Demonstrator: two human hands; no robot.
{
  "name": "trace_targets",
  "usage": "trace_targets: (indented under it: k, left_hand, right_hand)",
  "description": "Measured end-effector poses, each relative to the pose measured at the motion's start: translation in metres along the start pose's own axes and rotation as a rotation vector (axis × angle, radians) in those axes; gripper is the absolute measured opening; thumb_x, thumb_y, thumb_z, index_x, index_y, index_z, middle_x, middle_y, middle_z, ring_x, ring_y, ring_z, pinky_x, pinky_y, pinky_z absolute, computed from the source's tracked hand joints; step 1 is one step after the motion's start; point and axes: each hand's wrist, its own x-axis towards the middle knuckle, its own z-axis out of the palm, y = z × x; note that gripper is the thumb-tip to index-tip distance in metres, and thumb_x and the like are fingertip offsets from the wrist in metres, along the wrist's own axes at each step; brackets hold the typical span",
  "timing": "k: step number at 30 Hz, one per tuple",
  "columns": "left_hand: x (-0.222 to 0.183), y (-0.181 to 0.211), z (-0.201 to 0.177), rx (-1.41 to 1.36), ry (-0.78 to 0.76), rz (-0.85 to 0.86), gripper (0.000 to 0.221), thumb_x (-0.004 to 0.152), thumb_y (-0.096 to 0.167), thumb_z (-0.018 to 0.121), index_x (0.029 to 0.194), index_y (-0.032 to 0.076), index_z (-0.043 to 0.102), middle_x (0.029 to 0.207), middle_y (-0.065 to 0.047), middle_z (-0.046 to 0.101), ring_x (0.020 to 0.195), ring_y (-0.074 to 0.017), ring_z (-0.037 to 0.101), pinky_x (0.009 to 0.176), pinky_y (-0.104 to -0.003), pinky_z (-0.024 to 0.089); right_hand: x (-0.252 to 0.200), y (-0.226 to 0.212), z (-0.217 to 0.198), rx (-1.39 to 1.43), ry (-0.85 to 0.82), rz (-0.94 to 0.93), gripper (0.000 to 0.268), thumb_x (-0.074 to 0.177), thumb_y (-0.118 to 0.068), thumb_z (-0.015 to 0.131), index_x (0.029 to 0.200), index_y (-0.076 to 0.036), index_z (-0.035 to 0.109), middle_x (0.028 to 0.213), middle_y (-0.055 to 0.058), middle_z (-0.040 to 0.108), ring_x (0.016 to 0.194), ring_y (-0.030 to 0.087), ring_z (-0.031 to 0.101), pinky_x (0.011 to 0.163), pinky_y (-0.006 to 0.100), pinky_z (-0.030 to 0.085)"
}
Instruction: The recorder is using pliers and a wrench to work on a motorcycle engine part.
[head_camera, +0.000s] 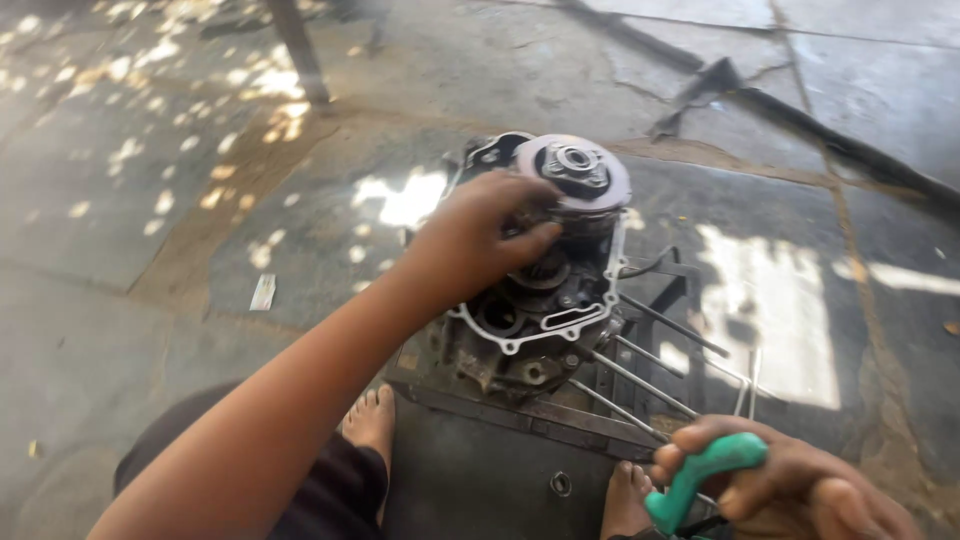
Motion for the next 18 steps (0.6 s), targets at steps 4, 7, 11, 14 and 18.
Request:
trace_targets:
  k: [4, 7, 11, 14, 18]
  left_hand:
    - [-0.001, -0.028, 0.025, 0.101, -0.017, 0.157, 0.032, 0.089, 0.024, 0.077, 0.117, 0.008, 0.074, 0.119, -0.011, 0.072, 0.105, -0.0257, 0.07, 0.093, -0.038, 0.057]
    - [0.005, -0.026, 0.027, 0.168, -0.065, 0.142, 0.03, 0.09, 0.024, 0.075, 0.117, 0.009, 0.074, 0.119, -0.011, 0.072, 0.105, -0.0268, 0.069, 0.091, -0.039, 0.055]
    - [0.001, -0.016, 0.017, 0.172, -0.071, 0.054, 0.029, 0.089, 0.025, 0.076, 0.113, 0.009, 0.075, 0.116, -0.011, 0.072, 0.104, -0.0289, 0.07, 0.089, -0.04, 0.056]
    - [-0.005, -0.014, 0.014, 0.177, -0.061, 0.027, 0.029, 0.09, 0.025, 0.076, 0.113, 0.009, 0.074, 0.115, -0.01, 0.073, 0.102, -0.0282, 0.07, 0.087, -0.039, 0.056]
    - [-0.001, -0.005, 0.008, 0.142, -0.069, 0.015, 0.03, 0.09, 0.026, 0.076, 0.113, 0.007, 0.073, 0.112, -0.011, 0.073, 0.098, -0.0295, 0.071, 0.083, -0.04, 0.057]
  right_hand:
    - [0.007, -0.008, -0.008, 0.134, -0.006, 0.007, 0.059, 0.111, -0.035, 0.045, 0.106, 0.018, 0.07, 0.136, 0.045, 0.047, 0.133, 0.06, 0.046, 0.104, 0.083, 0.039]
    - [-0.001, -0.012, -0.011, 0.152, 0.041, 0.026, 0.059, 0.109, -0.035, 0.047, 0.107, 0.018, 0.073, 0.136, 0.044, 0.051, 0.131, 0.06, 0.047, 0.102, 0.083, 0.037]
    - [-0.026, 0.004, -0.082, 0.333, -0.043, 0.379, 0.019, 0.102, 0.001, 0.061, 0.118, 0.009, 0.066, 0.139, 0.035, 0.054, 0.137, 0.054, 0.046, 0.113, 0.079, 0.03]
    - [-0.044, 0.011, -0.097, 0.487, -0.035, 0.559, 0.034, 0.098, -0.003, 0.062, 0.13, 0.004, 0.058, 0.138, 0.031, 0.055, 0.14, 0.049, 0.044, 0.117, 0.072, 0.025]
    - [-0.029, 0.013, -0.045, 0.711, -0.152, 0.206, 0.047, 0.103, -0.022, 0.054, 0.136, 0.01, 0.052, 0.137, 0.033, 0.053, 0.14, 0.045, 0.041, 0.121, 0.07, 0.02]
